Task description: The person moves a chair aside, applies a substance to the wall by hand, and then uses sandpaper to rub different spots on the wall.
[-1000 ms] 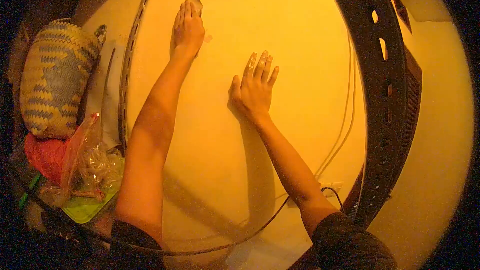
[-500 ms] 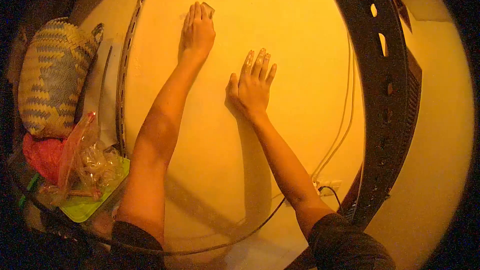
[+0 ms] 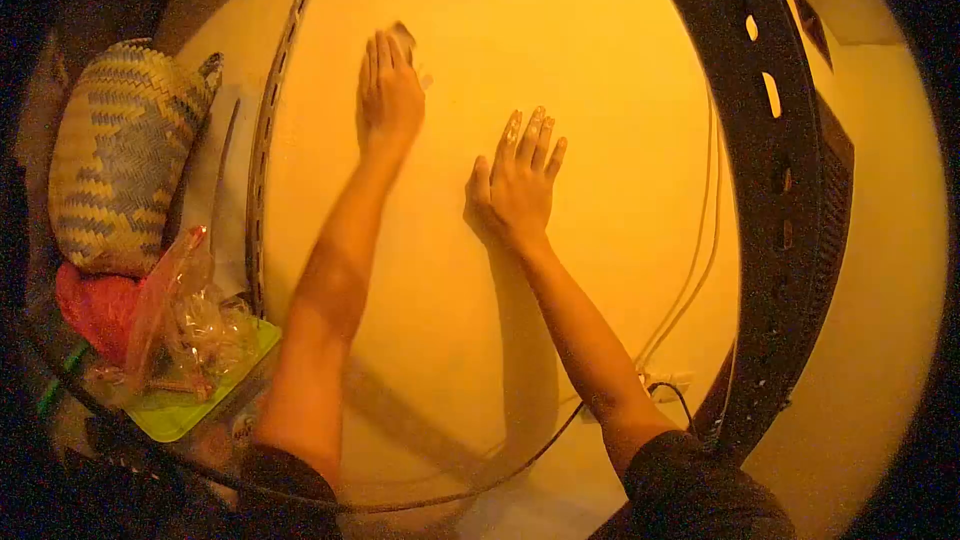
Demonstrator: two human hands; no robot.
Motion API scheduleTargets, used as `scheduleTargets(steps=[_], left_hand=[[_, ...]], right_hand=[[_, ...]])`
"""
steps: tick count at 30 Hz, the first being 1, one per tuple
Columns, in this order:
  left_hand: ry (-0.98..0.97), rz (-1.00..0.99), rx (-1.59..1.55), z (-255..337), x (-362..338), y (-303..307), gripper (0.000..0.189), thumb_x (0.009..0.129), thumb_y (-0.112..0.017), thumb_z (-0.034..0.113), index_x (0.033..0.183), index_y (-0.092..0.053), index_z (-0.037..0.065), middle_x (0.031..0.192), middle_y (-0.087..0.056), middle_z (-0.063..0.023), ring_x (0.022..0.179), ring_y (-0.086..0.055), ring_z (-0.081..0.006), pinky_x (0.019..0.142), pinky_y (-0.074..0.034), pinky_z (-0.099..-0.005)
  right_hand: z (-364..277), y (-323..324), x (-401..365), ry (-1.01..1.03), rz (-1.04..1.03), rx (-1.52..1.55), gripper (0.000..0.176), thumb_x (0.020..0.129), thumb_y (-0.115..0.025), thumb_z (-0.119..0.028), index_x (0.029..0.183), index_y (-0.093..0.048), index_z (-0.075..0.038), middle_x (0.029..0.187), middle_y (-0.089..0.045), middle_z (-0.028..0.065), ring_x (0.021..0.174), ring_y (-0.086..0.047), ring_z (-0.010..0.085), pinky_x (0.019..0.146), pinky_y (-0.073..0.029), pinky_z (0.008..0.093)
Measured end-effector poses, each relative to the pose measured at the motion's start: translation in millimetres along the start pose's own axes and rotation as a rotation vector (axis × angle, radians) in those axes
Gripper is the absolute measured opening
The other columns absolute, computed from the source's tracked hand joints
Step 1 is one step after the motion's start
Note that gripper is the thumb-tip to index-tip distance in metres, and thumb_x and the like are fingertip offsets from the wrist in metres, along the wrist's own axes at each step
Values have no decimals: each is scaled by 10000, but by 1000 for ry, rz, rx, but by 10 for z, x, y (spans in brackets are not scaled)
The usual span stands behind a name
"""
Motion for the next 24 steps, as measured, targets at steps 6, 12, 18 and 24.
scheduleTargets(steps=[6,12,18,24], left_hand=[[-29,-81,161,-163,-221,-83,542,1005,-480,101,1483,-362,-126,1584,-358,-264,1485,-346,-372,1239,-280,-436],[-93,-189,16,-3,-1322,415,544,1008,-476,99,1499,-358,-103,1584,-360,-266,1482,-345,-394,1228,-295,-456],[-51,-14,9,-434,315,-178,550,1011,-470,134,1478,-364,-137,1571,-378,-269,1479,-352,-382,1241,-267,-450],[-74,-69,-60,-132,-384,76,526,1052,-438,163,1487,-370,-124,1585,-362,-261,1470,-357,-389,1234,-285,-450]], right_hand=[[14,-33,-10,9,-25,-6,775,981,-404,-439,1555,-288,69,1618,-213,340,1541,-129,456,1234,-37,611],[4,-47,-3,25,-4,-38,780,982,-406,-441,1563,-275,64,1625,-201,338,1548,-112,451,1234,-30,610],[16,-3,-20,-1,-8,28,784,986,-392,-444,1565,-264,68,1629,-186,340,1549,-93,454,1232,-11,611],[8,-49,-26,-8,-40,-18,782,988,-392,-444,1567,-261,64,1631,-181,338,1551,-93,451,1235,-9,602]])
Point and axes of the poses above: each hand's wrist, its own x-axis towards the middle knuckle, its own y-axis out of the back of the hand, z = x × y, the point moved 8 cm from there along x, towards the middle knuckle
